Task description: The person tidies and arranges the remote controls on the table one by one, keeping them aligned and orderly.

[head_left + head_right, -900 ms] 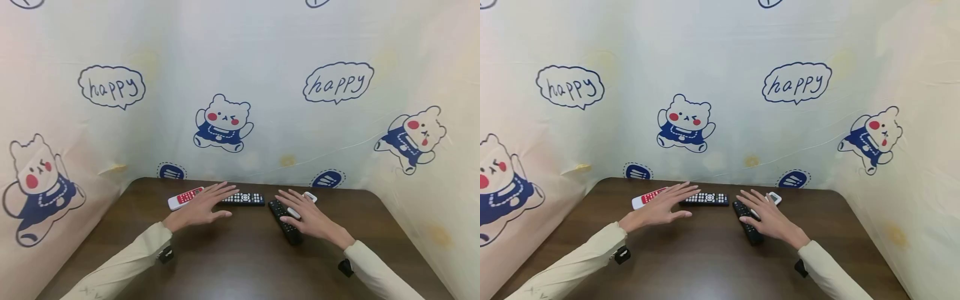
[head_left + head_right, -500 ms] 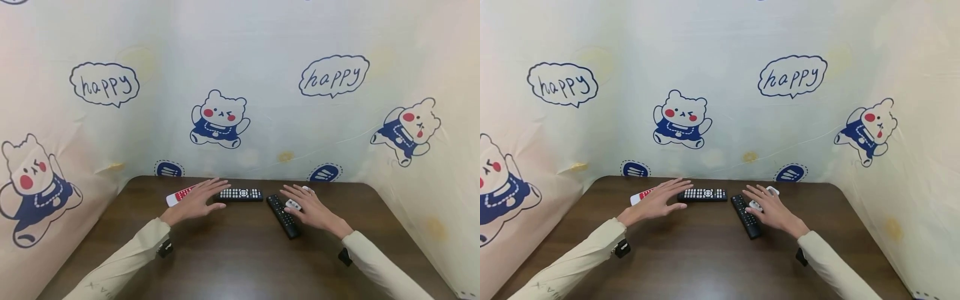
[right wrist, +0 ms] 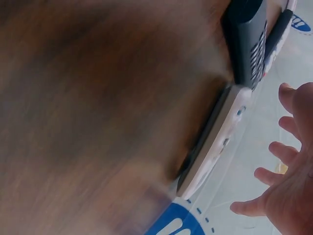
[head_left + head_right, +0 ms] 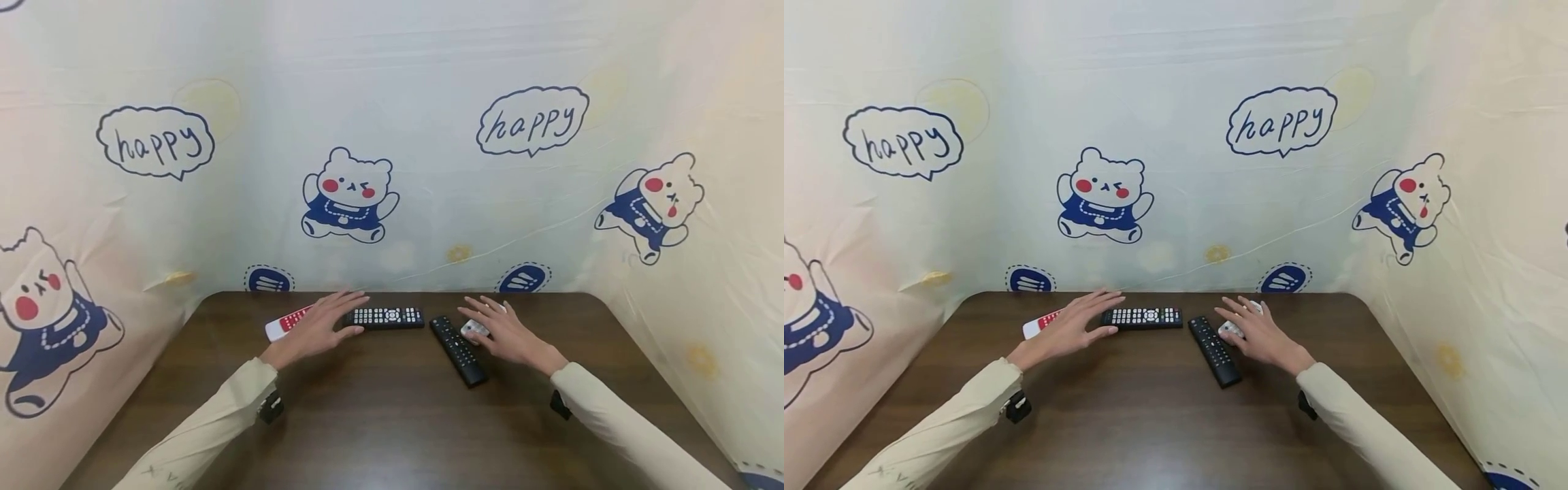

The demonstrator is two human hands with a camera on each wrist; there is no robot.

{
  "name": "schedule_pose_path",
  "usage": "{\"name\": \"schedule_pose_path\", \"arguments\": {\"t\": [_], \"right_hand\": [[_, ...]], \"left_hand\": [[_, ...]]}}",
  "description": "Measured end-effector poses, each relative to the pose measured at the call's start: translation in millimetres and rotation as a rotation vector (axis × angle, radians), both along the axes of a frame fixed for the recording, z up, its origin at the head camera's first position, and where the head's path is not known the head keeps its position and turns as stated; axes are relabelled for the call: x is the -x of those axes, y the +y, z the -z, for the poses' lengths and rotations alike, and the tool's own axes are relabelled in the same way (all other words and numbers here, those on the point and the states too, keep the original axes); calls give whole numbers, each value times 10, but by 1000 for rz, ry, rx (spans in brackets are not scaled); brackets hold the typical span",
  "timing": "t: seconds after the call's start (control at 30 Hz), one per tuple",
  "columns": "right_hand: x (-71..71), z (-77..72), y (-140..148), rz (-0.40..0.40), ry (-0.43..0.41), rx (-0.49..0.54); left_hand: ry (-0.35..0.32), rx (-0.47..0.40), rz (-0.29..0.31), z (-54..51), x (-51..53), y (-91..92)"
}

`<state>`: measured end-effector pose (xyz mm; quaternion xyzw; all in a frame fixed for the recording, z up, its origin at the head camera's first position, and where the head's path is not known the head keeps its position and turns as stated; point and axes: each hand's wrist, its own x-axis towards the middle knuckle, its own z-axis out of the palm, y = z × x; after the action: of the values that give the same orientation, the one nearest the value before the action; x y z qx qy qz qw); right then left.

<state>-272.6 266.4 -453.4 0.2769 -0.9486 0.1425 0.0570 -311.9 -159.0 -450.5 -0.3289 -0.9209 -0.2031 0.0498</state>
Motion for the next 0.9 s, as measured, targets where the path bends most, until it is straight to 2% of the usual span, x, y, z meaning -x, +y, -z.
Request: {"name": "schedule_pose_path", "arguments": {"t": [0.17,0.33,0.63,0.9], "right_hand": [[63,-24,123,21,19,-39],[105,-47,189,67,18,-21],[141,89,195,115,-55,9],[129,136,183,153,-48,8]], "left_hand": [[-6,21,5,-33,95,74],[-24,9,10,-15,183,165],[-30,2,19,49,221,192],[-47,7,20,77,284,200]]}}
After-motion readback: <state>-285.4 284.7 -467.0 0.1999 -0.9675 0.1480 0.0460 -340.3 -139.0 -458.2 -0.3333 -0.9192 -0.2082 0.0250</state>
